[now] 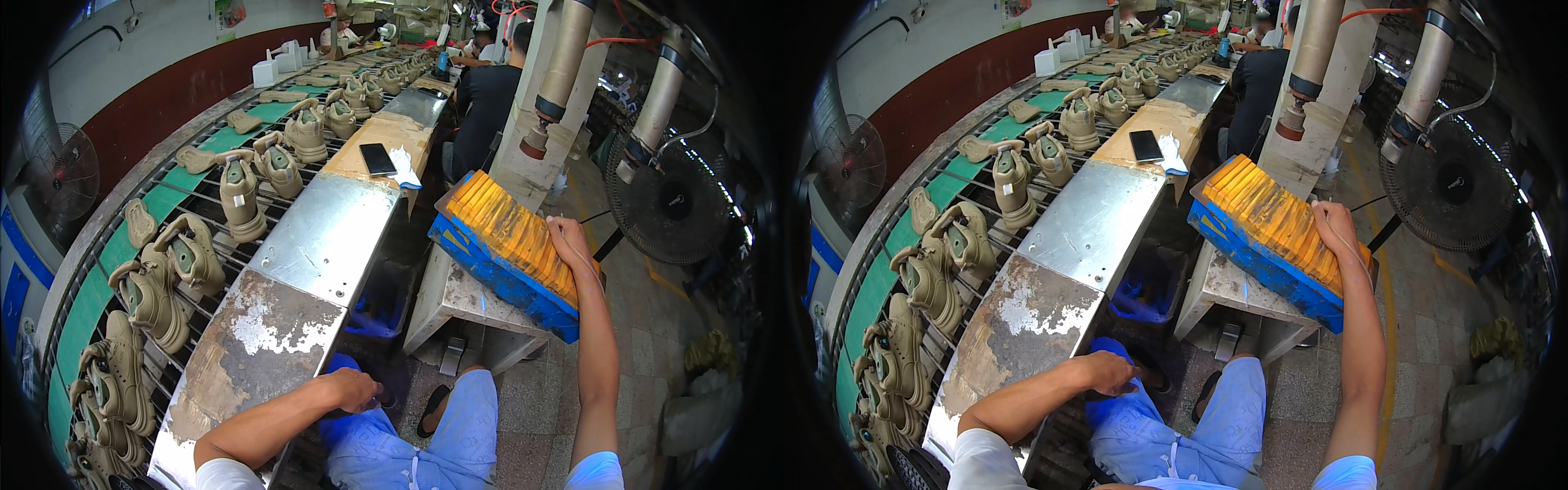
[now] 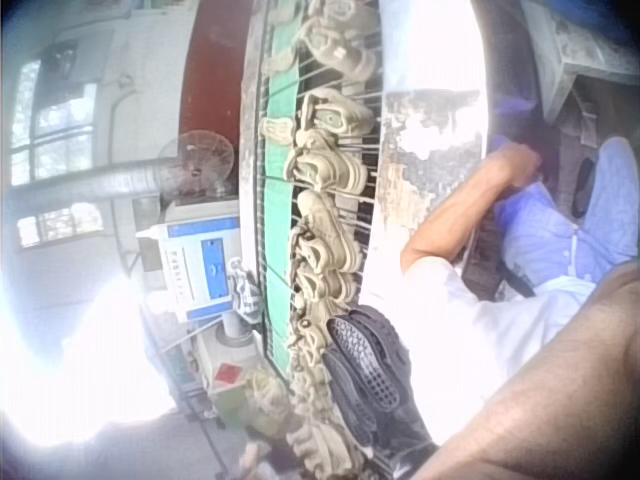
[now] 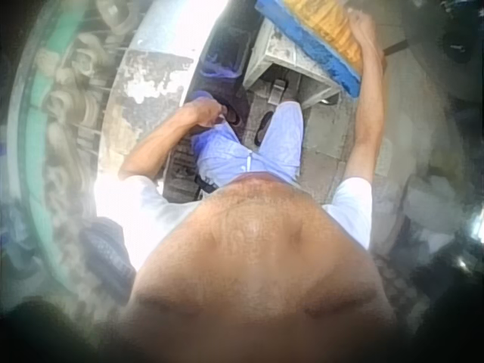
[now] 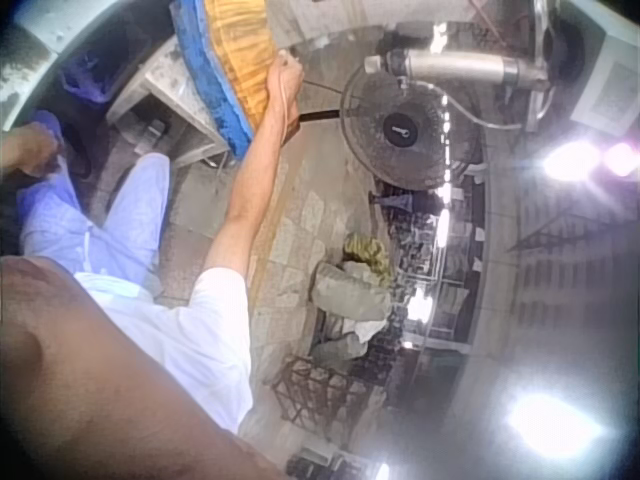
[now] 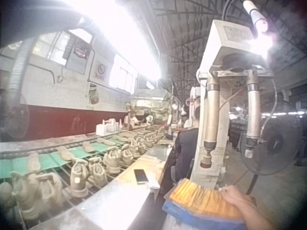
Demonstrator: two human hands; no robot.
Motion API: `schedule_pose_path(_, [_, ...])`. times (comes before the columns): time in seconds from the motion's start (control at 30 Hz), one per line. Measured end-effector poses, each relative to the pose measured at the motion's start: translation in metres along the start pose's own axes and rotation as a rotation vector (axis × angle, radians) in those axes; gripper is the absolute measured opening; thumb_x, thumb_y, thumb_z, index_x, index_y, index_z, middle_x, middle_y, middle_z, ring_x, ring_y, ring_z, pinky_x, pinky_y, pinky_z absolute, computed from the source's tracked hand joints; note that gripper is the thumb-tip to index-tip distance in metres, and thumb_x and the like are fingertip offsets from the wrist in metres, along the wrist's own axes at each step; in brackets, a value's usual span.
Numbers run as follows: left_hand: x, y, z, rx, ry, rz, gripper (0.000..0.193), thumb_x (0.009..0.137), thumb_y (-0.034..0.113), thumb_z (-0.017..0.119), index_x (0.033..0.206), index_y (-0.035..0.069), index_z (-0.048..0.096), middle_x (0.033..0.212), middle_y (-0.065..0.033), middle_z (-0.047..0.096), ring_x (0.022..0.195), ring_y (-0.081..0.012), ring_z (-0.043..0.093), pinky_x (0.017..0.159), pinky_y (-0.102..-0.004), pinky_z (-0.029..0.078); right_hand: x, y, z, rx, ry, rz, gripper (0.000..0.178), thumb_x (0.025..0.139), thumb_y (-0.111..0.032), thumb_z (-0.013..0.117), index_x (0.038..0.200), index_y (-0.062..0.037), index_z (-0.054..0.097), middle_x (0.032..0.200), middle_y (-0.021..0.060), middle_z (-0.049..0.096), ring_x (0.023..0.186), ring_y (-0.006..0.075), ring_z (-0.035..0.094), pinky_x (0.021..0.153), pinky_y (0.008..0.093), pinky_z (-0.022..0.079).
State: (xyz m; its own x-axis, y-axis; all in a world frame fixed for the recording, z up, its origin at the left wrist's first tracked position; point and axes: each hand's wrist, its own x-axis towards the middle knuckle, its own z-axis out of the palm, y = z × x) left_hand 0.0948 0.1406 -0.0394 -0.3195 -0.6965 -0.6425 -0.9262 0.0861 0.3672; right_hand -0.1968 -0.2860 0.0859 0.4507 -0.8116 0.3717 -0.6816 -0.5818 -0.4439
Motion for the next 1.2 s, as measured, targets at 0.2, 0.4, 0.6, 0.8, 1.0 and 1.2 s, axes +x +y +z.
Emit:
schedule_pose_path(0.2, [0.0,0.001,-0.001,0.001,-0.008,-0.002,0.049,0.105,0.047,0.058,0.14,0.013,0.063,0.113,-0.0213,0.076,0.108,-0.0432,0.071,0.092,-0.0543,0.056,-0.001,-0.005,0.0,0.024,-0.018,0.018,0.044,0.105,-0.035,0.059,0.089,0.0045,0.069,0.073,0.0252,0.063,0.072,0.0386,0.068,0.071,0.0493,0.049])
schedule_pose_path(0.4, [0.001,0.001,-0.001,0.008,-0.003,0.0,0.049,0.105,0.047,0.058,0.141,0.014,0.063,0.114,-0.0213,0.076,0.109,-0.0431,0.071,0.093,-0.0544,0.056,-0.002,-0.005,-0.002,0.039,-0.026,0.042,0.043,0.105,-0.034,0.059,0.087,0.0044,0.067,0.069,0.0236,0.061,0.069,0.0372,0.067,0.069,0.0479,0.049])
schedule_pose_path(0.6, [0.0,0.0,0.0,0.009,-0.004,-0.008,0.049,0.105,0.047,0.058,0.14,0.013,0.063,0.114,-0.0214,0.075,0.11,-0.043,0.071,0.094,-0.0542,0.056,-0.003,-0.017,-0.002,0.074,-0.038,0.073,0.042,0.105,-0.034,0.059,0.086,0.0036,0.066,0.068,0.0241,0.059,0.069,0.0384,0.067,0.069,0.0481,0.048])
schedule_pose_path(0.8, [0.001,-0.002,-0.001,0.01,0.004,0.001,0.048,0.105,0.047,0.058,0.138,0.013,0.064,0.115,-0.0212,0.075,0.11,-0.0431,0.071,0.093,-0.0541,0.056,0.0,-0.007,0.0,0.061,-0.041,0.068,0.041,0.105,-0.034,0.059,0.088,0.0024,0.068,0.069,0.0243,0.06,0.07,0.0392,0.067,0.069,0.048,0.049])
schedule_pose_path(1.0, [-0.003,-0.009,0.004,0.012,0.048,0.028,0.047,0.104,0.046,0.059,0.137,0.013,0.065,0.111,-0.0221,0.076,0.105,-0.0438,0.072,0.09,-0.0554,0.057,0.013,-0.004,0.011,0.016,0.052,-0.103,0.039,0.104,-0.033,0.059,0.094,0.002,0.072,0.082,0.0268,0.068,0.08,0.0404,0.071,0.074,0.0473,0.052])
schedule_pose_path(1.2, [0.006,-0.018,0.007,-0.006,0.184,0.142,0.042,0.102,0.039,0.061,0.132,0.011,0.066,0.095,-0.023,0.075,0.089,-0.0445,0.072,0.078,-0.056,0.058,0.03,0.059,0.001,-0.074,0.009,-0.227,0.045,0.107,-0.041,0.057,0.112,-0.0012,0.076,0.109,0.0252,0.076,0.104,0.0385,0.074,0.086,0.0455,0.057])
